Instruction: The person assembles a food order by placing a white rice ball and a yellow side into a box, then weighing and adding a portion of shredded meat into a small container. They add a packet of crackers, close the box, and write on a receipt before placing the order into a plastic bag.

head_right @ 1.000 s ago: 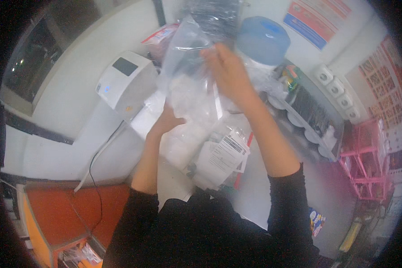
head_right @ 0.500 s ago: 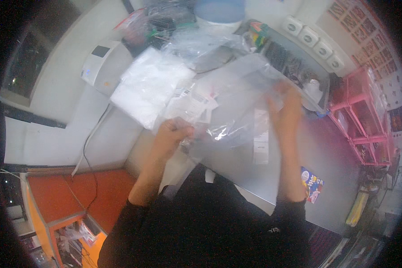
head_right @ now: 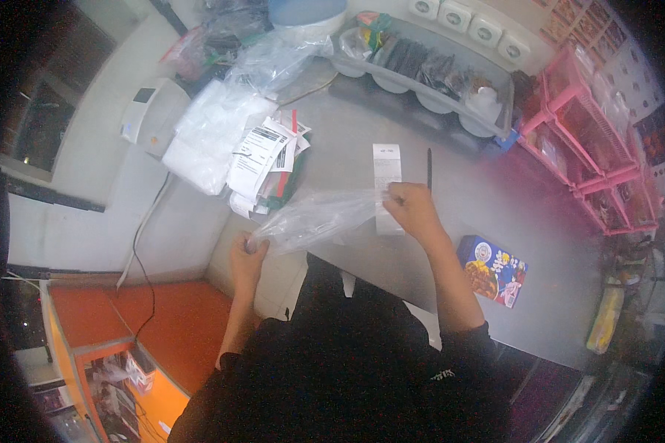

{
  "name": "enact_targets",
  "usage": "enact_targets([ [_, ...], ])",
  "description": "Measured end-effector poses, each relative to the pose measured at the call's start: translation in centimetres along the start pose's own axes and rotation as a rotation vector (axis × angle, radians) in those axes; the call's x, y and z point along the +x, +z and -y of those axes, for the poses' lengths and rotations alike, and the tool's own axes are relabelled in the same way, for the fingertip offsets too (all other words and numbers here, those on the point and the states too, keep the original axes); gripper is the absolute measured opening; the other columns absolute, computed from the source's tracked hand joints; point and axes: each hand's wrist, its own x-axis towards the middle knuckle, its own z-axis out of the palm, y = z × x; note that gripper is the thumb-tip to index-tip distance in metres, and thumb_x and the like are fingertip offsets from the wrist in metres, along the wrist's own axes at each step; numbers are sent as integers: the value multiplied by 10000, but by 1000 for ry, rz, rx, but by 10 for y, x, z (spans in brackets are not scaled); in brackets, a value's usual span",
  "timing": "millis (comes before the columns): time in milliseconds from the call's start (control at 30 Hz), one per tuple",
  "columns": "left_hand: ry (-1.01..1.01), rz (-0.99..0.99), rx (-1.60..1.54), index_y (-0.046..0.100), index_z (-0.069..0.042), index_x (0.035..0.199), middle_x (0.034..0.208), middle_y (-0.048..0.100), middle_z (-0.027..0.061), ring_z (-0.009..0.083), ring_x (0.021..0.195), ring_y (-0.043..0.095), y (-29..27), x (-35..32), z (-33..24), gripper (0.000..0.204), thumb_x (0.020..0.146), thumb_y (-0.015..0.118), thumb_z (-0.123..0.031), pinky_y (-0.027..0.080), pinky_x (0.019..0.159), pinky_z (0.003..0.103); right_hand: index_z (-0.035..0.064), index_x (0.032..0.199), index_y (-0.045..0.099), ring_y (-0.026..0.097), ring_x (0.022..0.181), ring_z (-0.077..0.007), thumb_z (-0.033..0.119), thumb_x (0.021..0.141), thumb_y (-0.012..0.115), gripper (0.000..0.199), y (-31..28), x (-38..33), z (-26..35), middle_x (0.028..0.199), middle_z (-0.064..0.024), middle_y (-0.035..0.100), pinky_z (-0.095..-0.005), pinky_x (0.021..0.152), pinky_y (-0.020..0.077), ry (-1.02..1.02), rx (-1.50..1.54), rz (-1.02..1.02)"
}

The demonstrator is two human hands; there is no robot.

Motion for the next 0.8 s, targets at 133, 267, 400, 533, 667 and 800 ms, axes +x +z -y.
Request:
enact_targets([
  [133, 733, -131, 601, 409, -12, 1221, 1047, 552, 194, 323, 918, 558, 38, -3, -6, 607, 670, 653, -86, 447, 795, 385, 50, 826, 605, 559, 768, -173, 198, 783, 592, 155, 37, -1, -31, 853, -78, 615, -295, 675, 430, -58, 379, 264],
  [267, 399, -42, 215, 388, -8, 1242, 1107, 513, 225, 339, 969, 533, 57, 3, -21, 586, 713, 626, -90, 425, 828, 379, 107, 1012, 600, 439, 1151, -267, 341, 822, 532, 309, 36, -5, -36, 1163, -100, 533, -397, 978, 309, -131, -647, 128],
  [400, 545, -127, 46, 479, -13, 1128, 1022, 526, 197, 346, 940, 520, 72, -2, -45, 354, 778, 528, -39, 411, 818, 357, 78, 1002, 603, 496, 1074, -291, 194, 787, 563, 247, 4, -11, -14, 1150, -123, 532, -396, 908, 390, 12, -617, -187],
  [533, 726, -182, -1, 562, -30, 985, 831, 515, 160, 332, 766, 535, 97, -15, -71, 191, 807, 492, -33, 434, 684, 368, 49, 967, 605, 538, 974, -309, 110, 759, 563, 221, 19, -27, 9, 1067, -142, 567, -396, 844, 433, -252, -234, -46],
  [667, 743, -215, 36, 586, -33, 904, 799, 507, 139, 315, 725, 535, 109, -27, -78, 137, 808, 489, -42, 436, 647, 366, 33, 913, 611, 557, 940, -300, 96, 735, 587, 191, 41, -38, 6, 973, -144, 601, -381, 831, 442, -189, -478, -115],
  [800, 782, 132, -14, 573, -16, 931, 870, 541, 170, 331, 813, 531, 121, -47, -61, 176, 807, 474, -91, 420, 725, 380, 20, 1030, 565, 516, 1012, -322, 117, 745, 572, 301, 65, -31, -9, 1114, -182, 533, -374, 857, 425, -288, -187, -221],
])
